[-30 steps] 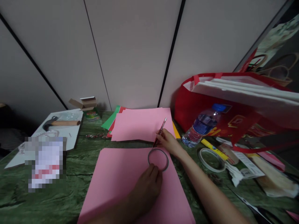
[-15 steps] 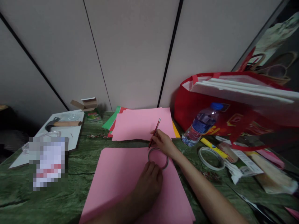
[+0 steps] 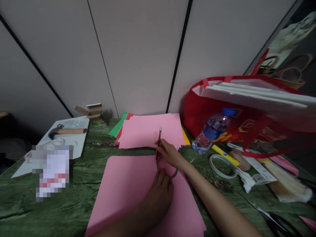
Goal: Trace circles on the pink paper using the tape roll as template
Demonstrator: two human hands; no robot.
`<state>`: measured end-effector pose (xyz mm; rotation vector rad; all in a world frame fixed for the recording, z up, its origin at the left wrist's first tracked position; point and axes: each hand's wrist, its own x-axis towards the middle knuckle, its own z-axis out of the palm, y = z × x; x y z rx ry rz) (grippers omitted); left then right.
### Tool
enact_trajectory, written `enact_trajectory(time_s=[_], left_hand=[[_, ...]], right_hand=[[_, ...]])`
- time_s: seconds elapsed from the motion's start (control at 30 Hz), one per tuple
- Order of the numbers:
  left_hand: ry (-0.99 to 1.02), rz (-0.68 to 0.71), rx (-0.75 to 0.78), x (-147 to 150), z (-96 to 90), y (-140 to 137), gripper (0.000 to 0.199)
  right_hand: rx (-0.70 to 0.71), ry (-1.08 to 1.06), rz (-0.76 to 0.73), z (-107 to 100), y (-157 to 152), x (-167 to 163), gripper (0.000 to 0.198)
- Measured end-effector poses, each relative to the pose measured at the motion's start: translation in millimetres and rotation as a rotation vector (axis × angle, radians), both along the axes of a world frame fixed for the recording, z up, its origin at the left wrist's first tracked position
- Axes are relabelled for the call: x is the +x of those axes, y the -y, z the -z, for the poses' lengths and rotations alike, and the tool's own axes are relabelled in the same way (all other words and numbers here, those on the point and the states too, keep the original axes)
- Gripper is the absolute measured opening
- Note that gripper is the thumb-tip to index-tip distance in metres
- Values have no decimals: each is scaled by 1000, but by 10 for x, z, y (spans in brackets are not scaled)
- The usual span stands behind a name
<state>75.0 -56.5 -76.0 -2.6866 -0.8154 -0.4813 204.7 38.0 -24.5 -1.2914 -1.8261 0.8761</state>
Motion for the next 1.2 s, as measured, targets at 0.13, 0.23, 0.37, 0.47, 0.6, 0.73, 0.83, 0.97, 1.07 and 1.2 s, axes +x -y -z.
enact_trajectory(time_s=[0.13, 0.23, 0.37, 0.47, 0.6, 0.73, 0.83, 0.97, 1.07, 1.2], left_hand=[[19, 31, -28, -3, 21, -8, 29], [-1, 39, -56, -9, -3, -10, 29], [-20, 53, -39, -10, -35, -14, 27], [-39, 45, -4, -9, -61, -15, 27], [-66, 31, -20, -18, -100, -10, 26], [-83, 24, -43, -17, -114, -7, 26], [-121, 9, -30, -4, -118, -9, 26], [-154, 5, -9, 7, -139, -15, 27], [-141, 14, -9, 6, -152, -20, 27], [-105, 22, -50, 3, -152, -24, 24]], right_hand=[[9, 37, -4, -6, 2, -51, 21], [31, 77, 0, 1, -3, -84, 24], [59, 111, 3, 23, -22, -90, 28], [63, 99, 17, 45, -45, -68, 32], [78, 94, 57, 87, -90, -16, 33], [96, 97, 132, 152, -145, 63, 31], [95, 99, 169, 201, -185, 136, 29], [83, 126, 207, 207, -219, 229, 26], [72, 181, 244, 151, -217, 270, 21], [47, 237, 248, 65, -171, 286, 15]])
